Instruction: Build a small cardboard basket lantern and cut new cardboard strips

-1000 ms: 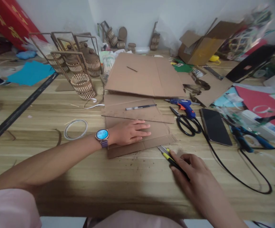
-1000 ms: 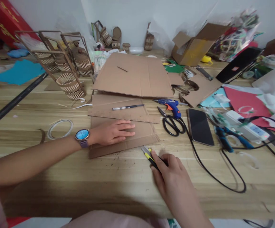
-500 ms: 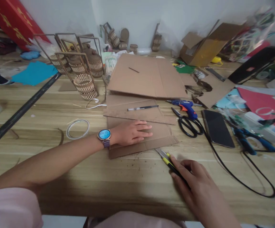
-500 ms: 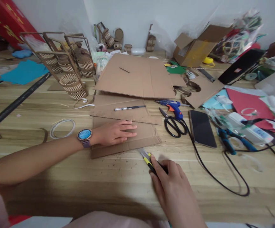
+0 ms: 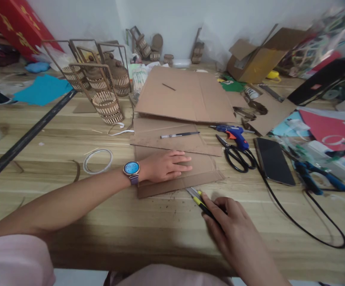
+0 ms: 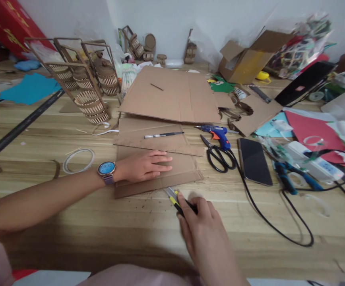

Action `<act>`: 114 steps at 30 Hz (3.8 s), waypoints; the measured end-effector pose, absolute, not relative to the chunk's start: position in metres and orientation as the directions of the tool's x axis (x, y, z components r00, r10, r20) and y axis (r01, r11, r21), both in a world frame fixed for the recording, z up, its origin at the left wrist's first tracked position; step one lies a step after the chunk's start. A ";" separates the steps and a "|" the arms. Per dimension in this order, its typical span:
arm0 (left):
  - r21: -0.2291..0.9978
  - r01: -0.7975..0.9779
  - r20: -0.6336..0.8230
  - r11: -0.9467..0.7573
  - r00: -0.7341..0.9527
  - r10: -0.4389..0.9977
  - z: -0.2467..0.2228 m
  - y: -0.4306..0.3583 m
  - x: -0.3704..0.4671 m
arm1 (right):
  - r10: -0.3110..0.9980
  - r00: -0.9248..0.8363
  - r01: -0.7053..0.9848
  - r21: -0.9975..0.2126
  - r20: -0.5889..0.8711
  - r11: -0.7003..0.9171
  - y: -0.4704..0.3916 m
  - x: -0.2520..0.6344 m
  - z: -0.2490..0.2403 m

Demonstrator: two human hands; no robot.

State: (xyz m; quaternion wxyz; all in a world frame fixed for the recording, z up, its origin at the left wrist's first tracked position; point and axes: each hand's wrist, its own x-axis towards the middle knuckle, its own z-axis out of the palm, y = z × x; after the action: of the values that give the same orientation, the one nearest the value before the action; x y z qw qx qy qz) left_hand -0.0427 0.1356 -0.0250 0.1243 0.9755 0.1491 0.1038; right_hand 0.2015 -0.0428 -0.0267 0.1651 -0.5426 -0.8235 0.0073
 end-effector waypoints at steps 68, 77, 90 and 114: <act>0.286 0.288 0.099 -0.914 0.940 0.327 -0.023 0.139 -0.040 | 0.668 -0.713 0.648 -0.163 0.213 0.744 -0.016 0.137 -0.021; 0.229 0.332 0.077 -0.915 0.931 0.357 -0.010 0.126 -0.036 | 0.692 -0.720 0.602 -0.442 0.059 0.664 -0.018 0.156 0.005; 0.114 0.412 -0.142 -0.904 0.908 0.395 0.018 0.116 -0.017 | 0.766 -0.587 0.740 -0.211 0.262 0.639 0.011 0.212 -0.004; 0.155 0.313 0.022 -0.937 0.947 0.320 0.005 0.106 -0.036 | 0.891 -0.421 0.674 -0.600 0.168 0.431 0.029 0.247 0.033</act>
State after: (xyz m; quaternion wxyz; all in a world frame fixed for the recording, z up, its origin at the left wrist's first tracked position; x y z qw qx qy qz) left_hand -0.0356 0.1057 0.0049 0.0748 0.9839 0.1607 0.0236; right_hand 0.2467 0.0291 0.0331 0.2386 -0.4821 -0.8117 0.2277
